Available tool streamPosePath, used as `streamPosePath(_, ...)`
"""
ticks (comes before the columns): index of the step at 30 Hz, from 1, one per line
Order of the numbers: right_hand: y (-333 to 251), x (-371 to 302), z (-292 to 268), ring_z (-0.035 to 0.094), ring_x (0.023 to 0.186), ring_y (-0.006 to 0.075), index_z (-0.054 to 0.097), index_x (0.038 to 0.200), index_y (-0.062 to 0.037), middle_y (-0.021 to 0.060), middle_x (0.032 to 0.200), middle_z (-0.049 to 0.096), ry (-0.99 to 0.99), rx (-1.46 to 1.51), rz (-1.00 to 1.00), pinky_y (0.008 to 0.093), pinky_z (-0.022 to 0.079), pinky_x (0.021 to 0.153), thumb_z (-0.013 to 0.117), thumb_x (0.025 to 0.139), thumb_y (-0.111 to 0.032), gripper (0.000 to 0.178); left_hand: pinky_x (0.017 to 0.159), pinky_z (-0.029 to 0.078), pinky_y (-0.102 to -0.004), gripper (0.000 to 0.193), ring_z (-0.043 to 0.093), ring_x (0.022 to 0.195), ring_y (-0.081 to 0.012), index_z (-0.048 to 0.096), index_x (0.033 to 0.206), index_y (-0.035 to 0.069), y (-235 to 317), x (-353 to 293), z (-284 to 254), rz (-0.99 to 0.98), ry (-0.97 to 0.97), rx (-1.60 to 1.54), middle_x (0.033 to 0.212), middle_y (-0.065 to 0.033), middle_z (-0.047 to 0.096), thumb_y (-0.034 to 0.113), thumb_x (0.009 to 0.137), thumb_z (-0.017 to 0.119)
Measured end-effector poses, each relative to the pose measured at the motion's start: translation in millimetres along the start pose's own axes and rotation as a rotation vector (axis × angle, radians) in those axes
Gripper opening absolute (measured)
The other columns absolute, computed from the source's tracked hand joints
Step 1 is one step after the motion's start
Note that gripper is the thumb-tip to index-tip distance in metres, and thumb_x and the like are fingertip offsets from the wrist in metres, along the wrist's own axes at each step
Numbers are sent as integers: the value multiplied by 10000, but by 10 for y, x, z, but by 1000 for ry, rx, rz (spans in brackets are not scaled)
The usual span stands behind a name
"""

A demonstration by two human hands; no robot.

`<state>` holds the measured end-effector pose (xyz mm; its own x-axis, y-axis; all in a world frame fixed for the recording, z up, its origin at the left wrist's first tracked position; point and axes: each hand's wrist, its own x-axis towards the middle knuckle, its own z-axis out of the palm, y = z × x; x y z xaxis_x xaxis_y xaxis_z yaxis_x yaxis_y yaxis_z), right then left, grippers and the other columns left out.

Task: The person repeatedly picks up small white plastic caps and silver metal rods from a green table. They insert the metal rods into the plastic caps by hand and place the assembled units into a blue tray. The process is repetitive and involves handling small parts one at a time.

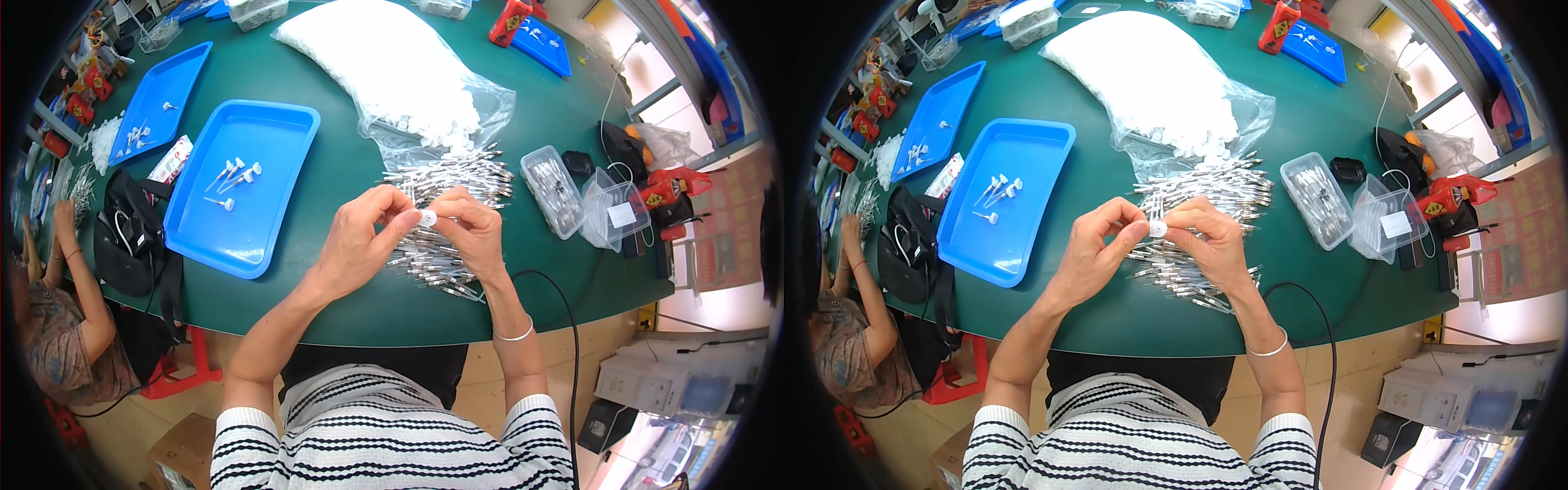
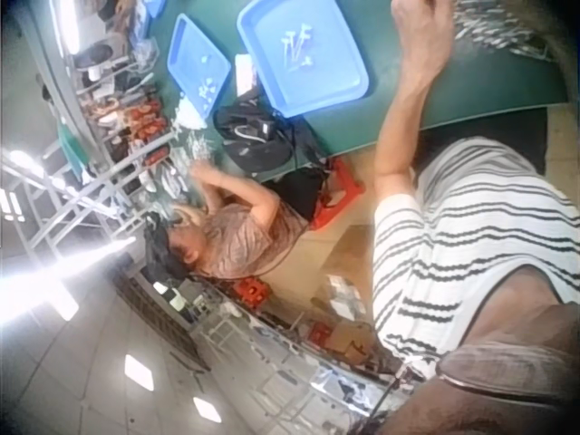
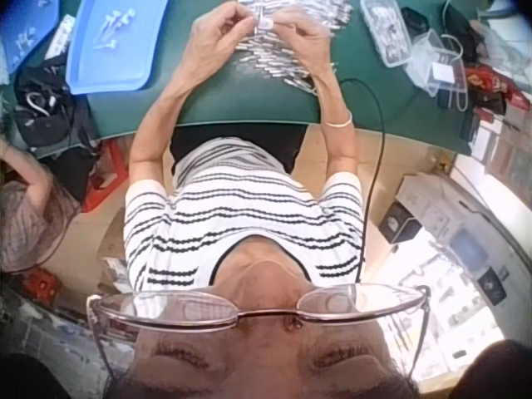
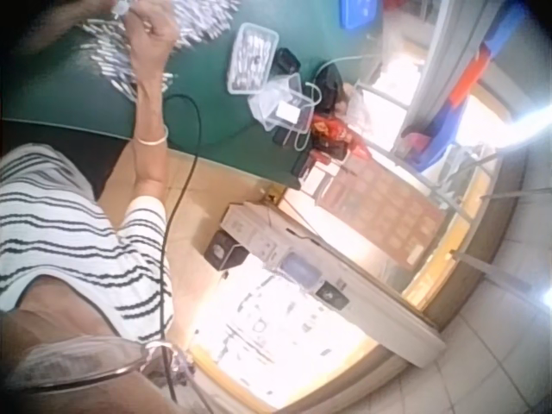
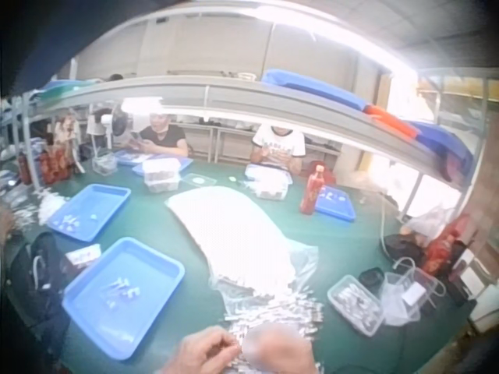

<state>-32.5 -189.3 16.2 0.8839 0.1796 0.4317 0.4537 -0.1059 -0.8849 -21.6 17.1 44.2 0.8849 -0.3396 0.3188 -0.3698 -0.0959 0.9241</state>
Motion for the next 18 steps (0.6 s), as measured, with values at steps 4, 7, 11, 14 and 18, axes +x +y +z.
streamPosePath(4,-30,2,15,614,875,169,739,958,-33,61,911,699,-4,-47,-1,289,483,777,749,800,8,163,651,482,-279,149,573,684,-141,621,879,-25,19,4,-40,-14,-24,78,796,-70,627,108,901,684)
streamPosePath(7,-11,7,9,614,875,167,741,952,-37,55,917,701,-2,-87,-17,290,485,774,753,793,7,166,668,501,-267,137,590,696,-128,632,868,-32,80,5,-53,-15,-13,122,800,-63,648,82,877,709)
streamPosePath(11,-35,20,10,616,875,166,740,962,-46,52,923,701,-4,-96,-18,288,488,773,755,783,17,190,672,509,-260,114,611,715,-120,655,893,-30,121,-18,-57,3,-18,102,820,-70,666,58,859,719)
streamPosePath(14,-25,23,23,619,874,165,739,974,-51,52,930,700,-22,-106,-29,285,493,773,753,782,24,207,671,511,-253,98,619,731,-112,667,907,-29,104,-19,-66,-11,-29,24,834,-67,674,39,854,713)
streamPosePath(18,29,11,41,622,876,166,738,981,-50,60,941,697,-32,-92,-28,282,497,766,748,782,31,214,677,516,-247,84,619,739,-105,670,913,-33,87,-15,-80,-20,-24,10,838,-64,675,30,861,695)
